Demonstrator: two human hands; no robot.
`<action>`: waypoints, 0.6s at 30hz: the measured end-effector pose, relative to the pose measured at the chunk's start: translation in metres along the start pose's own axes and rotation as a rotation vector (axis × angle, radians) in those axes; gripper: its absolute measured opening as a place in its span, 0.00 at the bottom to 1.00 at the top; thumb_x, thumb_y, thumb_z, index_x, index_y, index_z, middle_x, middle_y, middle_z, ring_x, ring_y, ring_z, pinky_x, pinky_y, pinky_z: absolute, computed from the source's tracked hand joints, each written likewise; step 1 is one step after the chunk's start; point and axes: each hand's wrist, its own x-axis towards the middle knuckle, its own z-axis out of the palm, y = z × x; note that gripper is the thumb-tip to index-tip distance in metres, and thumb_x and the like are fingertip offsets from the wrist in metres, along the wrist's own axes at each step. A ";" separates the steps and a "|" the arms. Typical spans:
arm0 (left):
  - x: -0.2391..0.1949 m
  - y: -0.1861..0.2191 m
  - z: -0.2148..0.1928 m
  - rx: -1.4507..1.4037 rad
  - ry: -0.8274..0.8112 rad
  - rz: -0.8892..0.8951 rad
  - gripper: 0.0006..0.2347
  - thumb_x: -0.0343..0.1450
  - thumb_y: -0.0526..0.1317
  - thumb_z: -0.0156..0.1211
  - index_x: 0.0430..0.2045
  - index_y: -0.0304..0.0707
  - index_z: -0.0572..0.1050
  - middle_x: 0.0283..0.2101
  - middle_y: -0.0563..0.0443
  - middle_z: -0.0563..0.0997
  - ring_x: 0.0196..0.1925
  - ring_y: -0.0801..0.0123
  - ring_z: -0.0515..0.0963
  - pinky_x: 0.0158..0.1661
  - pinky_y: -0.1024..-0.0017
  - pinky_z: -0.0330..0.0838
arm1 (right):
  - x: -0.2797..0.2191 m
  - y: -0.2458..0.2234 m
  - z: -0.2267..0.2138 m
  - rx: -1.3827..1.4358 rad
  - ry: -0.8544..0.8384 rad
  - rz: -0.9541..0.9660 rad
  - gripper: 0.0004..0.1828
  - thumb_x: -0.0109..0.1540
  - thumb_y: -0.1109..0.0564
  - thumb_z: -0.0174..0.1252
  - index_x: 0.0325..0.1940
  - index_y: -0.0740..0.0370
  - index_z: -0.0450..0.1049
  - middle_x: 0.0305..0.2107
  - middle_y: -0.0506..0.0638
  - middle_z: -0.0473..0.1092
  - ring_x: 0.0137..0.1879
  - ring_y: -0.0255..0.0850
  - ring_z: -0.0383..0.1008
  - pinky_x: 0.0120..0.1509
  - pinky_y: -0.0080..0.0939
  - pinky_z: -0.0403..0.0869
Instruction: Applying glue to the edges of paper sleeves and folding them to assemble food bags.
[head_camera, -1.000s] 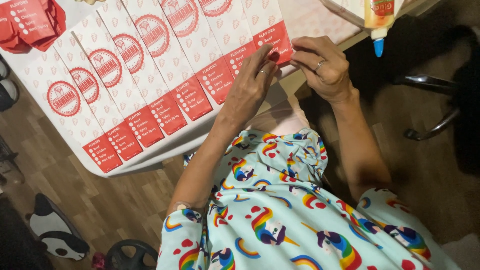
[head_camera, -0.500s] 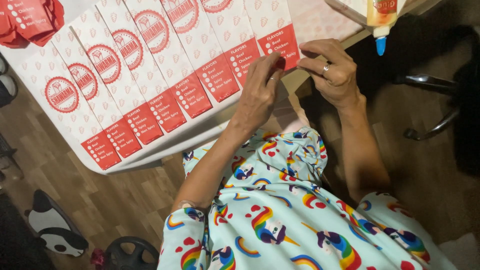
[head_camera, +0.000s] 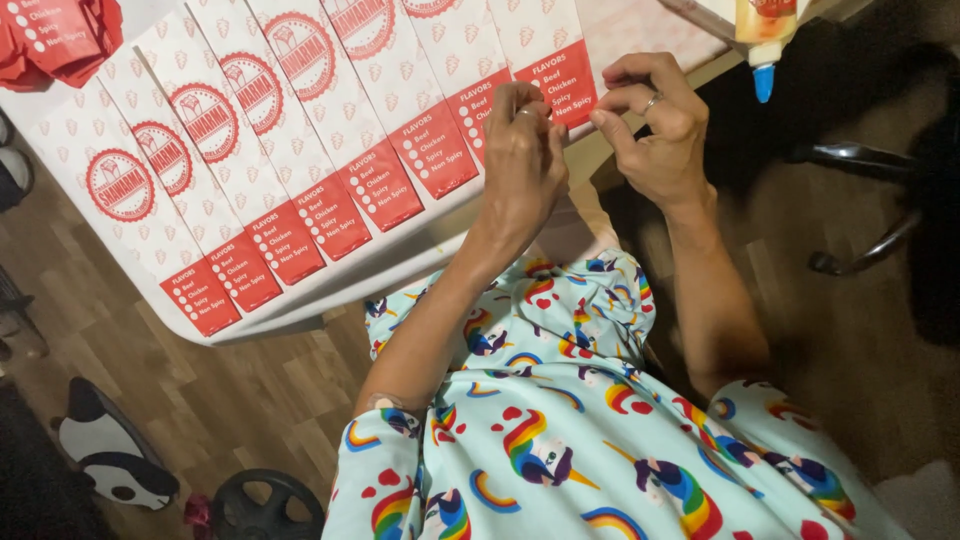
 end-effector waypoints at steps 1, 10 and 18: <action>0.003 0.005 -0.004 0.000 0.000 -0.001 0.01 0.69 0.26 0.56 0.28 0.24 0.71 0.45 0.38 0.68 0.44 0.49 0.75 0.46 0.54 0.71 | -0.001 0.000 0.000 0.000 0.000 0.001 0.04 0.68 0.72 0.65 0.40 0.80 0.76 0.46 0.66 0.69 0.52 0.56 0.73 0.54 0.49 0.73; 0.014 0.019 -0.015 -0.101 0.015 -0.020 0.09 0.63 0.19 0.53 0.25 0.29 0.62 0.35 0.42 0.65 0.32 0.56 0.68 0.31 0.64 0.64 | 0.008 -0.019 0.023 0.020 0.144 0.148 0.13 0.63 0.69 0.63 0.46 0.71 0.65 0.44 0.62 0.67 0.49 0.51 0.70 0.52 0.44 0.74; 0.009 0.011 -0.011 -0.121 0.011 -0.107 0.12 0.60 0.19 0.49 0.28 0.35 0.62 0.35 0.46 0.65 0.35 0.58 0.68 0.35 0.64 0.65 | -0.002 -0.009 0.031 -0.020 0.221 0.132 0.08 0.73 0.63 0.54 0.50 0.72 0.65 0.45 0.61 0.67 0.52 0.50 0.71 0.54 0.45 0.75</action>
